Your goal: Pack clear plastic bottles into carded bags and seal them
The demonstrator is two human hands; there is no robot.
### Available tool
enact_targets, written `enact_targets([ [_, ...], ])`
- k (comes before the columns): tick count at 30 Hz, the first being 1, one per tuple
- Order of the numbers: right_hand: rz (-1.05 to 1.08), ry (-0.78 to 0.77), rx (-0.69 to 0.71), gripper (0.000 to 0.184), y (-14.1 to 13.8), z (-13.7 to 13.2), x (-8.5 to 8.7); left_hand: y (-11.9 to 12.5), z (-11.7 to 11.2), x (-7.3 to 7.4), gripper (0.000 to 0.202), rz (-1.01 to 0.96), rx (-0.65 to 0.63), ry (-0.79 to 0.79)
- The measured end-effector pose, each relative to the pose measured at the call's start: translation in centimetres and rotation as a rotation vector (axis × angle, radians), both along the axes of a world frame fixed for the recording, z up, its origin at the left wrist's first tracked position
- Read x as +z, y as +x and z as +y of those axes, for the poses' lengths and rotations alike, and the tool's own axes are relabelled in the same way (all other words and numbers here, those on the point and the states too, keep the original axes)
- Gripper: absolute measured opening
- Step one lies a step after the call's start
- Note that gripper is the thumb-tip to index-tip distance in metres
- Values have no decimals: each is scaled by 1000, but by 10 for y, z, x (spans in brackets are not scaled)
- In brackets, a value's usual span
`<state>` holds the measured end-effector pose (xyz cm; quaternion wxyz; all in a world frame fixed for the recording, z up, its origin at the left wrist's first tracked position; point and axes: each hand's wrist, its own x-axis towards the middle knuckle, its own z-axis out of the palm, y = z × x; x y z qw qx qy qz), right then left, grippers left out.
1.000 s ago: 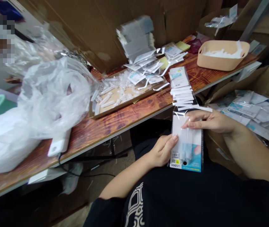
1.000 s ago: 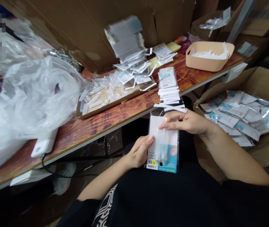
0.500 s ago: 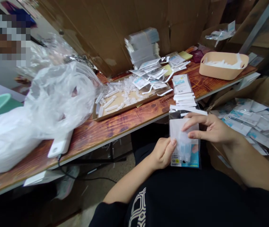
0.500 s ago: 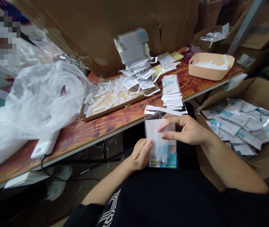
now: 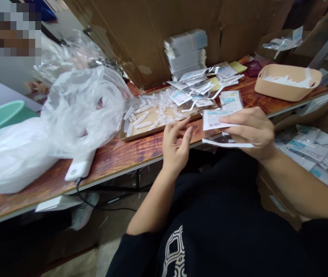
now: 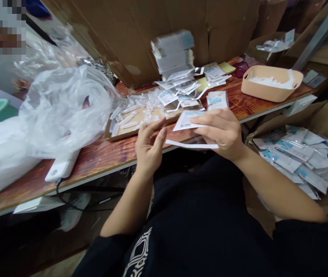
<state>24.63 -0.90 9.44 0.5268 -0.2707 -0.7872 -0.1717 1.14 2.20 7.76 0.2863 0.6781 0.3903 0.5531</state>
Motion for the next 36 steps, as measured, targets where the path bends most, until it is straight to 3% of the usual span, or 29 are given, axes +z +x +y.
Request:
enact_targets([
  [2,-111,50,-45,12,-3,11,-25,-5,1,-11,44,-126,-31,-346],
  [5,-263,-20,-44,16,-3,17,-62,-9,-6,-33,56,-254,-178,-868],
  [8,-353,-96,-52,22,2,13,-79,-7,-13,-52,54,-347,-253,-1100],
  [13,-552,-360,-43,37,17,-10,-62,4,-15,-67,45,-395,-302,-1139],
  [16,-455,-555,-32,43,22,-28,-46,12,-16,-70,40,-372,-273,-1115],
  [19,-238,-667,-79,22,14,-38,-39,20,-20,-70,39,-315,-290,-1078],
  [21,-204,-769,-109,4,4,-36,-40,26,-23,-67,39,-296,-302,-1064],
  [25,-271,-967,-94,9,-14,-24,-49,34,-25,-59,35,-285,-267,-1043],
  [30,-300,-946,-124,14,-15,-17,-50,40,-24,-54,24,-256,-264,-1022],
  [36,-334,-937,-129,14,-11,-21,-50,45,-25,-54,25,-250,-293,-1019],
])
